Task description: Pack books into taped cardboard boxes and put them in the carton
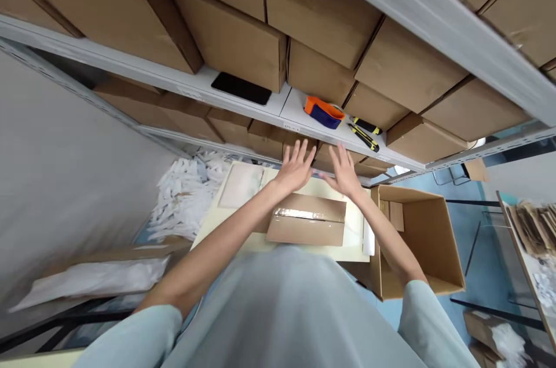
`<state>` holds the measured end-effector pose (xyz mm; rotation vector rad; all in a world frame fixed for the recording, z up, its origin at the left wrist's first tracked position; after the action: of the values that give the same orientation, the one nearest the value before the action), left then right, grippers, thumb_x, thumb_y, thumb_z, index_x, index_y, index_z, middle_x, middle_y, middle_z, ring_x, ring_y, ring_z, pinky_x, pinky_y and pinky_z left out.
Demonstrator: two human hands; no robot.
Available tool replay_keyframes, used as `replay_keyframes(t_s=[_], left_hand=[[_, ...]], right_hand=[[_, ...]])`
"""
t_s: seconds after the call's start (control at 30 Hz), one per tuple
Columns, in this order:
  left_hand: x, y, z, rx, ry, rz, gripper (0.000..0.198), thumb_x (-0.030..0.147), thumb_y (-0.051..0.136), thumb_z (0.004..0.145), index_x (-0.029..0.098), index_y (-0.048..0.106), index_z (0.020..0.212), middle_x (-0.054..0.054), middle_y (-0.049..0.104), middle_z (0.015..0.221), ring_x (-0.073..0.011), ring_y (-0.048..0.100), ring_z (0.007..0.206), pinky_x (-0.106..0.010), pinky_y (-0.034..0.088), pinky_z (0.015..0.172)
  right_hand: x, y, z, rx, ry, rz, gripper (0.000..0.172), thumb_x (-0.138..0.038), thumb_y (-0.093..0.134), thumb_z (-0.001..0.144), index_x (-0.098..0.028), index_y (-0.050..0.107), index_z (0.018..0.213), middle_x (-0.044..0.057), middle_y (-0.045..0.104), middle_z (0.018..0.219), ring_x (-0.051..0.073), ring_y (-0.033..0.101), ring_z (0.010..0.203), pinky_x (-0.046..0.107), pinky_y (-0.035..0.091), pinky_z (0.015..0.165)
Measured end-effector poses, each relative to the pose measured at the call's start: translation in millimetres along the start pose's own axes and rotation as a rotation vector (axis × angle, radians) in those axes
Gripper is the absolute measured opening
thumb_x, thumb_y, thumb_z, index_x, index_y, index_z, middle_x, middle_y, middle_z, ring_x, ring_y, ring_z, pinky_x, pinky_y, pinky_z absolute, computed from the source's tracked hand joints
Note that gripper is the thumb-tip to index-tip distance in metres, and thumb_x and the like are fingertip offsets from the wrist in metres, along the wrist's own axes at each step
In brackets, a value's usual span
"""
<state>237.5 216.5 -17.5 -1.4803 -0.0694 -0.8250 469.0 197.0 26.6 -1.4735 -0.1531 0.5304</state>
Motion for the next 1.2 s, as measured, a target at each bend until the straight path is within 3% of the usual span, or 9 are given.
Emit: replay_keyframes(t_s=[0.07,0.17,0.27,0.4,0.6,0.7,0.83,1.0,1.2], left_hand=[[8,-31.3,42,0.103,-0.001,-0.013,0.077,0.04,0.052,0.111,0.011,0.032,0.18,-0.025,0.013,0.19,-0.0487,0.008,0.177,-0.078,0.012,0.138],[21,-61.4,78,0.185,-0.005,-0.036,0.075,0.034,0.05,0.111,0.009,0.034,0.179,-0.026,0.012,0.19,-0.0498,0.011,0.177,-0.077,0.015,0.138],[31,-67.6,77,0.224,-0.004,-0.081,0.071,0.033,0.05,0.11,0.01,0.04,0.176,-0.025,0.016,0.19,-0.0487,0.014,0.177,-0.075,0.022,0.138],[32,-57.5,46,0.258,-0.078,-0.173,0.063,0.034,0.051,0.11,0.012,0.05,0.168,-0.024,0.036,0.184,-0.0448,0.029,0.173,-0.066,0.033,0.138],[29,-56.8,-18,0.473,-0.238,-0.517,0.04,0.035,0.057,0.11,0.016,0.07,0.143,-0.019,0.076,0.14,-0.0315,0.075,0.131,-0.05,0.06,0.119],[43,-58.5,-58,0.576,-0.199,-0.739,0.03,0.039,0.067,0.107,0.021,0.075,0.13,-0.011,0.079,0.122,-0.022,0.08,0.105,-0.038,0.067,0.101],[68,-59.1,-109,0.635,-0.233,-0.792,0.018,0.038,0.077,0.102,0.022,0.077,0.111,-0.005,0.077,0.104,-0.0185,0.076,0.094,-0.033,0.066,0.089],[78,-59.2,-150,0.58,-0.326,-0.758,0.023,0.043,0.081,0.1,0.022,0.076,0.106,-0.004,0.077,0.1,-0.0176,0.072,0.087,-0.032,0.064,0.084],[75,-57.4,-171,0.397,-0.245,-0.695,0.023,0.044,0.076,0.103,0.023,0.08,0.107,-0.009,0.083,0.113,-0.022,0.075,0.097,-0.038,0.066,0.09]], right_hand=[[8,-22,59,0.139,0.013,0.016,0.076,-0.053,0.041,0.117,-0.013,0.027,0.18,0.025,0.031,0.185,0.039,0.027,0.175,0.063,0.029,0.141],[15,-32,130,0.173,0.042,0.032,0.059,-0.034,0.039,0.115,-0.008,0.045,0.167,0.027,0.055,0.167,0.039,0.05,0.161,0.061,0.041,0.135],[12,-24,171,0.123,0.175,0.01,0.048,-0.021,0.045,0.108,-0.006,0.057,0.152,0.031,0.067,0.151,0.043,0.06,0.149,0.066,0.046,0.127],[1,-18,183,0.113,0.328,-0.014,0.048,-0.014,0.052,0.101,0.001,0.057,0.147,0.038,0.069,0.144,0.047,0.064,0.143,0.068,0.044,0.127],[-28,-20,114,0.253,0.318,0.471,0.045,-0.041,0.055,0.11,-0.012,0.058,0.144,0.024,0.077,0.133,0.037,0.075,0.122,0.055,0.057,0.116],[-66,-15,49,0.295,0.214,0.938,0.052,-0.064,0.065,0.106,-0.021,0.059,0.134,0.014,0.078,0.13,0.029,0.073,0.123,0.044,0.058,0.114],[-121,-15,-24,0.207,0.289,1.228,0.053,-0.069,0.077,0.099,-0.026,0.061,0.127,0.009,0.078,0.126,0.026,0.073,0.12,0.04,0.058,0.113],[-155,-9,-65,0.115,0.349,1.318,0.055,-0.072,0.077,0.098,-0.028,0.061,0.127,0.008,0.079,0.123,0.027,0.074,0.118,0.042,0.06,0.111],[-162,0,-85,-0.02,0.362,1.331,0.07,-0.083,0.072,0.095,-0.026,0.068,0.135,0.011,0.08,0.133,0.031,0.074,0.131,0.048,0.055,0.124]])
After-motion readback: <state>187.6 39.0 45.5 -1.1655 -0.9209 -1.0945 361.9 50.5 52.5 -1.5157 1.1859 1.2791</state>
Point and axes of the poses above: each hand's wrist, its own z-axis towards the middle knuckle, its own y-axis out of the palm, x = y × z, the point moved 1 cm from there along z, towards the middle knuckle
